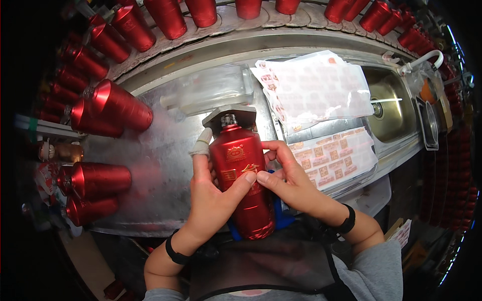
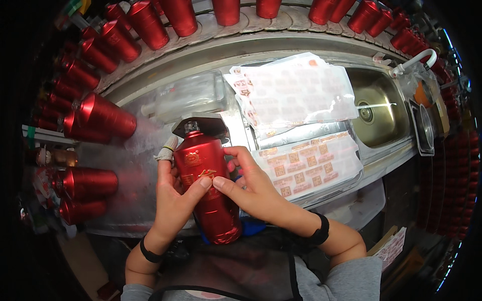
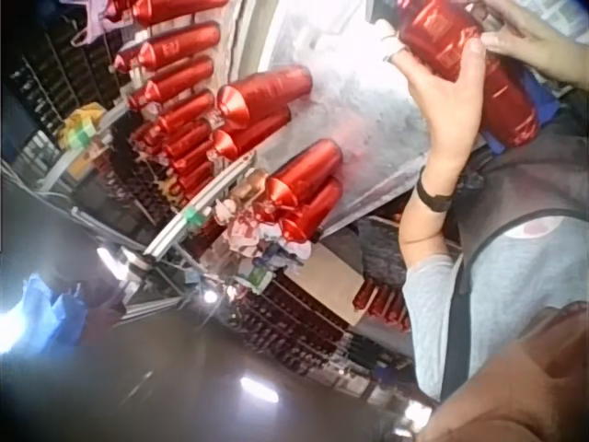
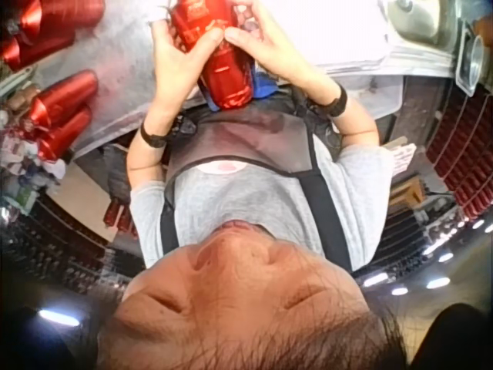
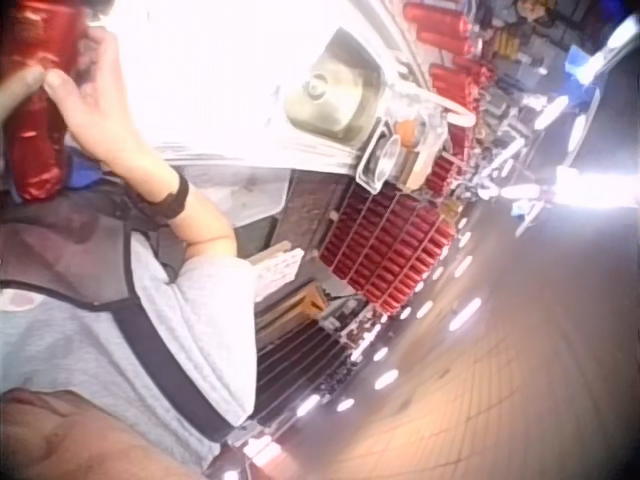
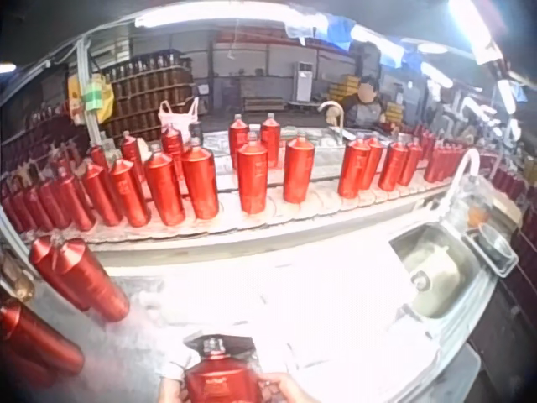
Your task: Apply labels to red metallic bottles on an assembly line and clean them.
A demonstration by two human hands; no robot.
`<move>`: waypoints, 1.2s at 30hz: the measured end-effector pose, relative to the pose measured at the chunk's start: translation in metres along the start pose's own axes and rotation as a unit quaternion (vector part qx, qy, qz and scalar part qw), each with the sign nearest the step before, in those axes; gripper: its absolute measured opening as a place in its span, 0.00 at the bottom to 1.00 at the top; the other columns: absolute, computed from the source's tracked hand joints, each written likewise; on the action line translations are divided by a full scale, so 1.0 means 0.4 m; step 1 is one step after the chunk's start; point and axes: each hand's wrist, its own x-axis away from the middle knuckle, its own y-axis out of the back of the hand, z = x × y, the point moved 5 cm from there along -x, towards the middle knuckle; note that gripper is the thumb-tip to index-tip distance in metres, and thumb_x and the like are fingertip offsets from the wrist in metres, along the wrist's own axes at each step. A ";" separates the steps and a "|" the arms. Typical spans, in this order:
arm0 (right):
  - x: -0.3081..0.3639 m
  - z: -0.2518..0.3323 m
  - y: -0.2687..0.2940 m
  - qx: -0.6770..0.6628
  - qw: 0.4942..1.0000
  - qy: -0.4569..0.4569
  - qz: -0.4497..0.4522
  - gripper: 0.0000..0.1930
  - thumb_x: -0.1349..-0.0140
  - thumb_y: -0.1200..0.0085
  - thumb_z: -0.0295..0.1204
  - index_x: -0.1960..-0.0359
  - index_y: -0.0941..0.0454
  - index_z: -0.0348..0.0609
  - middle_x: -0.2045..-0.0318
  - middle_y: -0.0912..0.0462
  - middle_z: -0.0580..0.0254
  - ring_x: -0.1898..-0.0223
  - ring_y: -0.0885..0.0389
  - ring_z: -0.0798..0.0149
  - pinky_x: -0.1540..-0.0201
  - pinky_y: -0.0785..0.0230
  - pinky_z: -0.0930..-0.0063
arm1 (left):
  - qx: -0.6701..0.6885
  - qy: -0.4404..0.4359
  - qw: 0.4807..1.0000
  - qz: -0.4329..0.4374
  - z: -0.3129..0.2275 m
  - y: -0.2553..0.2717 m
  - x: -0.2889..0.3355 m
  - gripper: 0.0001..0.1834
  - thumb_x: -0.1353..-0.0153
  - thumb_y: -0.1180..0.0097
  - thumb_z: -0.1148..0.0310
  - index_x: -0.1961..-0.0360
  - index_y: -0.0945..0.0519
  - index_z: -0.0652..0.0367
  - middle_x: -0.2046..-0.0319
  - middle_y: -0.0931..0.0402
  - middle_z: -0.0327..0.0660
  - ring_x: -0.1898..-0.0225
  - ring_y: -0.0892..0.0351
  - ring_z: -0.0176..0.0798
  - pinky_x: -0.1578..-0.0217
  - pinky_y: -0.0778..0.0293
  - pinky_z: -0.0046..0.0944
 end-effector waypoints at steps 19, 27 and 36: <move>-0.022 0.025 0.010 0.117 0.993 0.018 -0.021 0.29 0.39 0.35 0.44 0.47 0.36 0.39 0.66 0.31 0.67 0.72 0.35 0.78 0.73 0.39 0.81 | 0.117 0.009 0.993 0.026 0.018 0.012 -0.007 0.49 0.39 0.37 0.73 0.25 0.56 0.60 0.38 0.35 0.53 0.40 0.27 0.42 0.40 0.29 0.42; -0.025 0.027 -0.002 0.090 0.995 0.018 -0.032 0.29 0.42 0.32 0.41 0.49 0.36 0.41 0.66 0.32 0.69 0.72 0.36 0.80 0.72 0.40 0.83 | 0.124 0.006 0.992 0.014 0.024 0.012 -0.010 0.46 0.38 0.38 0.72 0.26 0.55 0.60 0.39 0.34 0.52 0.40 0.27 0.41 0.40 0.29 0.42; -0.020 0.007 0.007 0.001 1.000 -0.026 0.008 0.33 0.42 0.32 0.36 0.41 0.37 0.40 0.59 0.33 0.67 0.73 0.35 0.82 0.72 0.40 0.88 | 0.133 0.014 0.990 0.035 0.038 0.022 0.008 0.51 0.39 0.37 0.72 0.25 0.60 0.59 0.37 0.37 0.53 0.37 0.31 0.43 0.38 0.32 0.43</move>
